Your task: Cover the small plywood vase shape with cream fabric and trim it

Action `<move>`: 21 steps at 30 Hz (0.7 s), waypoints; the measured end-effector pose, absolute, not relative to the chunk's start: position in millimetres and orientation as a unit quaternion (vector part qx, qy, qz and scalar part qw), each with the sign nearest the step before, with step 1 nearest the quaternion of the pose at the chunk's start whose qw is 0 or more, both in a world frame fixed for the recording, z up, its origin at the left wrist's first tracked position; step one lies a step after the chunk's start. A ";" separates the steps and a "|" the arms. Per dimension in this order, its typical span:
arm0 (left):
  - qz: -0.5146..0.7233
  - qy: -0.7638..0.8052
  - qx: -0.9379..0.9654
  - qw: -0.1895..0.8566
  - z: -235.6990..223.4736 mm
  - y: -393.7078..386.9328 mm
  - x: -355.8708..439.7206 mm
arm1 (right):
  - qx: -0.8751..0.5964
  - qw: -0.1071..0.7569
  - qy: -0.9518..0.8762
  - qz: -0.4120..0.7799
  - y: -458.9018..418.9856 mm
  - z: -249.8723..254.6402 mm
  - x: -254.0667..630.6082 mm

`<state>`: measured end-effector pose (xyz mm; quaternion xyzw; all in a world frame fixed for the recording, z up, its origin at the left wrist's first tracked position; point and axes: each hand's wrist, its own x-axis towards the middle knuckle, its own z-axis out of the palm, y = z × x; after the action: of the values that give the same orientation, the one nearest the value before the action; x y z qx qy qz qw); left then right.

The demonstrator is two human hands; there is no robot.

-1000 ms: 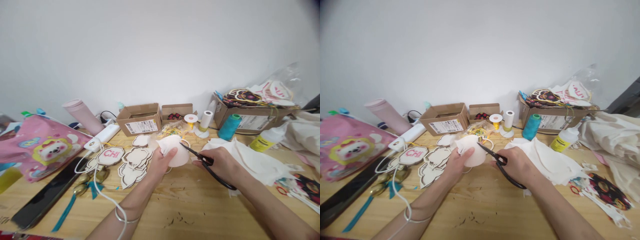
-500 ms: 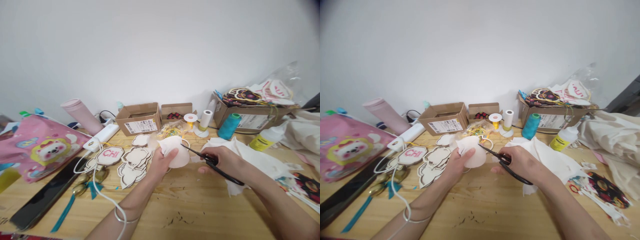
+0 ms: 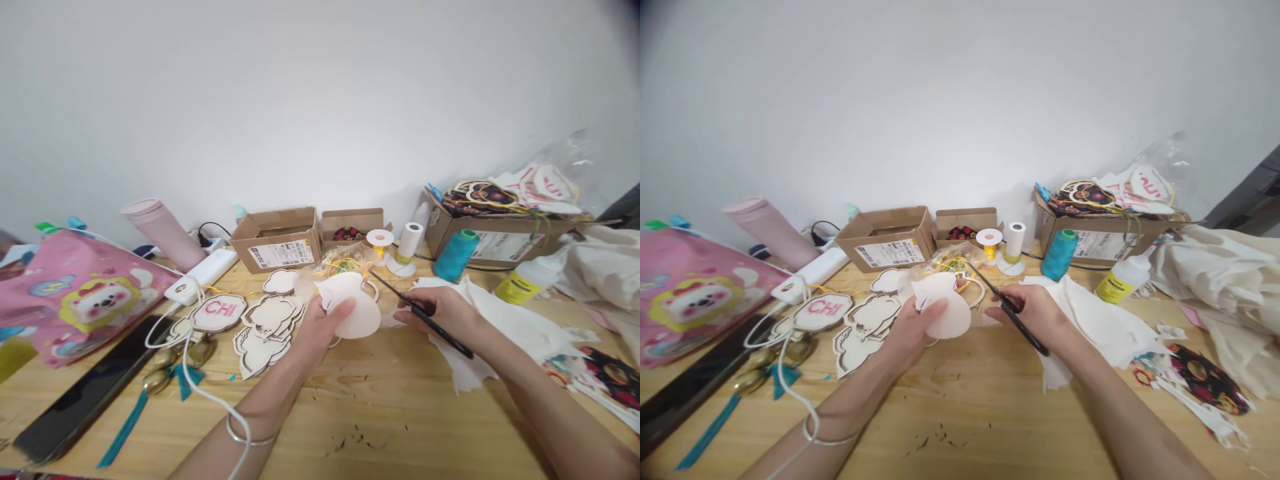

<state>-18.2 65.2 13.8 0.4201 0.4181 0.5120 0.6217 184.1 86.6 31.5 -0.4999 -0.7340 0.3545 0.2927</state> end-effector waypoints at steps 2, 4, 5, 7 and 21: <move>0.500 0.425 0.422 0.625 14.1 64.4 -16.8 | -0.484 0.388 -0.666 0.414 81.3 35.6 174.3; 0.480 0.435 0.434 0.626 14.3 63.0 -14.1 | -0.458 0.460 -0.603 0.464 76.2 37.2 165.9; 0.469 0.439 0.443 0.626 14.3 62.3 -12.4 | -0.445 0.479 -0.582 0.483 74.3 36.6 162.7; 0.452 0.437 0.461 0.627 14.3 60.8 -9.0 | -0.423 0.495 -0.561 0.511 72.1 32.9 158.8; 0.439 0.423 0.480 0.630 14.6 59.0 -4.0 | -0.401 0.523 -0.567 0.493 69.8 20.4 157.2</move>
<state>-4.0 59.0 14.6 0.4803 0.4228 0.4393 0.6305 157.2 69.8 20.4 -0.4012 -0.5672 0.4935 0.5233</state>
